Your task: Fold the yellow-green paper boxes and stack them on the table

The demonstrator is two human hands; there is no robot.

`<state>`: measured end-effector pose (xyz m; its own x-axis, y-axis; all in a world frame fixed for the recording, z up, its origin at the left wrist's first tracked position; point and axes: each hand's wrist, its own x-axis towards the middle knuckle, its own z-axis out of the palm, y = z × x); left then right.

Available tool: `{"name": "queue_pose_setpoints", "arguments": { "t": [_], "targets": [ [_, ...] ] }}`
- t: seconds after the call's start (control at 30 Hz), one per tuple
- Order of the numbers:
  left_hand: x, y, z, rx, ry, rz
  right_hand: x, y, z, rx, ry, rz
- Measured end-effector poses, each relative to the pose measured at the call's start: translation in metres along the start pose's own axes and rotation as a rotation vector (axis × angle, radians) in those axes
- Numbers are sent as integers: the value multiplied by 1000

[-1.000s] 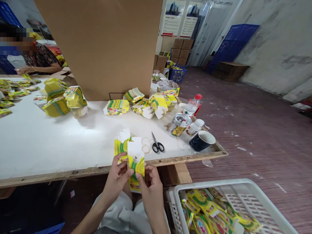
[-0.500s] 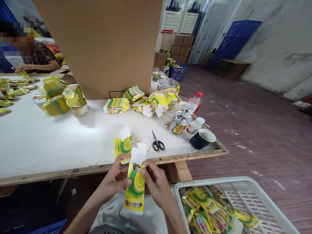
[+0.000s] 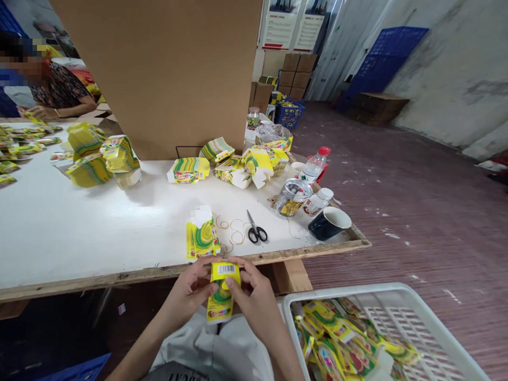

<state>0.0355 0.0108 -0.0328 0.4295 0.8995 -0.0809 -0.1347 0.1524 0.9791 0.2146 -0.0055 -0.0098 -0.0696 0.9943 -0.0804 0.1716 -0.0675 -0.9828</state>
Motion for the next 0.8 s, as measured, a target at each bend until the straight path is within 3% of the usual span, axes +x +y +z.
{"name": "queue_pose_setpoints", "arguments": {
  "t": [0.1,0.23,0.4,0.5,0.6,0.7,0.73,0.8],
  "targets": [
    [-1,1,-1,-44,-42,-8,1,0,4,-131,39,-11],
    [-1,5,-4,-174,-4,-80,-1,5,8,-289,67,-39],
    [1,7,5,-259,13,-118,1,12,11,-255,173,-132],
    [2,6,13,-216,-2,-82,-3,11,3,-204,204,-159],
    [5,3,8,21,61,42,-24,8,-33,-423,295,-156],
    [14,-2,-13,460,288,201,-48,8,-80,-881,547,-125],
    [17,-5,-20,594,338,229,-52,9,-90,-954,593,-106],
    [23,-11,-31,761,338,227,-48,13,-91,-907,558,-86]
  ]
}}
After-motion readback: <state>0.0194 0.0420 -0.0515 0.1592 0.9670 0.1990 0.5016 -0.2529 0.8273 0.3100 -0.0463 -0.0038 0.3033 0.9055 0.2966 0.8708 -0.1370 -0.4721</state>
